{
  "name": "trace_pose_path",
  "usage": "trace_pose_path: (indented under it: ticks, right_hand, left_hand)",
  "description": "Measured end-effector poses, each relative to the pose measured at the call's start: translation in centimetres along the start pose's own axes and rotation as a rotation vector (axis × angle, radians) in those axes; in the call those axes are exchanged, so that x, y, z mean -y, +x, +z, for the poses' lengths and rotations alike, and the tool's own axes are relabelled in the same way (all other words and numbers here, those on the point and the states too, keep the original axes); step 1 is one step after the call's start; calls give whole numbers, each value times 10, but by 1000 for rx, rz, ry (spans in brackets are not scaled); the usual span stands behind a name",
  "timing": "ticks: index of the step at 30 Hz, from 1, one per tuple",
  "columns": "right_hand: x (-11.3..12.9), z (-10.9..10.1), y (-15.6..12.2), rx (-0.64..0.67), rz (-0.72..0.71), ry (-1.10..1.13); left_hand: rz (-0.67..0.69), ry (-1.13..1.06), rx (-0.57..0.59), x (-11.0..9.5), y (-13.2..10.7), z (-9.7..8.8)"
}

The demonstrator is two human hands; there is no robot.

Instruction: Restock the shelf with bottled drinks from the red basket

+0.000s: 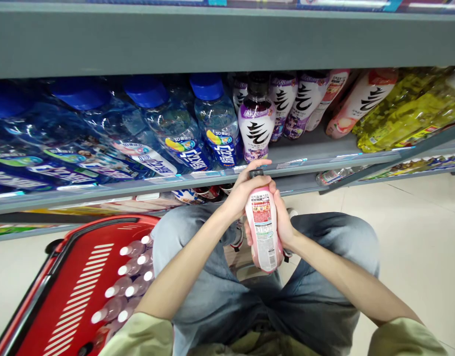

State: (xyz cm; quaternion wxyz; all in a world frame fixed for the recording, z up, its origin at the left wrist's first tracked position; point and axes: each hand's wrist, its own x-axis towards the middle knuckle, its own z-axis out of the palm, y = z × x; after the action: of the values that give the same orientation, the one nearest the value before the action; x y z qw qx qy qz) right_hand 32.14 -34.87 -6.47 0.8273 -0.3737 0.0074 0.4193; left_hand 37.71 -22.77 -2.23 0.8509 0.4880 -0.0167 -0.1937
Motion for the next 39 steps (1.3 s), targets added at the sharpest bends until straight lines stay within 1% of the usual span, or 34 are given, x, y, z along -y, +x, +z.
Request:
trace_pose_path:
  ticks: [5,11,22,27,31,33,34,37,38,39]
  right_hand:
    - [2,2,0,-28,20,-29]
    - [3,5,-1,-31,7,-15]
    - [0,1,0,-42,27,15]
    - [0,3,-1,-45,26,6]
    - [-1,6,-2,-70,-4,-32]
    - [-3,5,-1,-124,-25,-50]
    - [-5,4,0,-186,-43,-59]
    - [-10,-4,6,-439,-126,-110]
    - [-11,-6,8,-496,-145,-128]
    - [-12,-9,9,-501,-140,-132]
  left_hand:
    - [-7,2,-11,-1,0,0]
    - [-12,0,-12,-3,-1,1]
    - [-15,11,-37,-4,-1,2]
    - [-15,14,-37,-5,-2,4]
    - [-7,42,-7,-6,-4,5]
    - [26,89,-10,-5,-4,5]
    - [56,130,-26,-5,-4,4]
    - [149,309,-104,-1,-3,3]
    - [161,359,-129,0,-3,3]
    - [160,391,-149,1,-2,2]
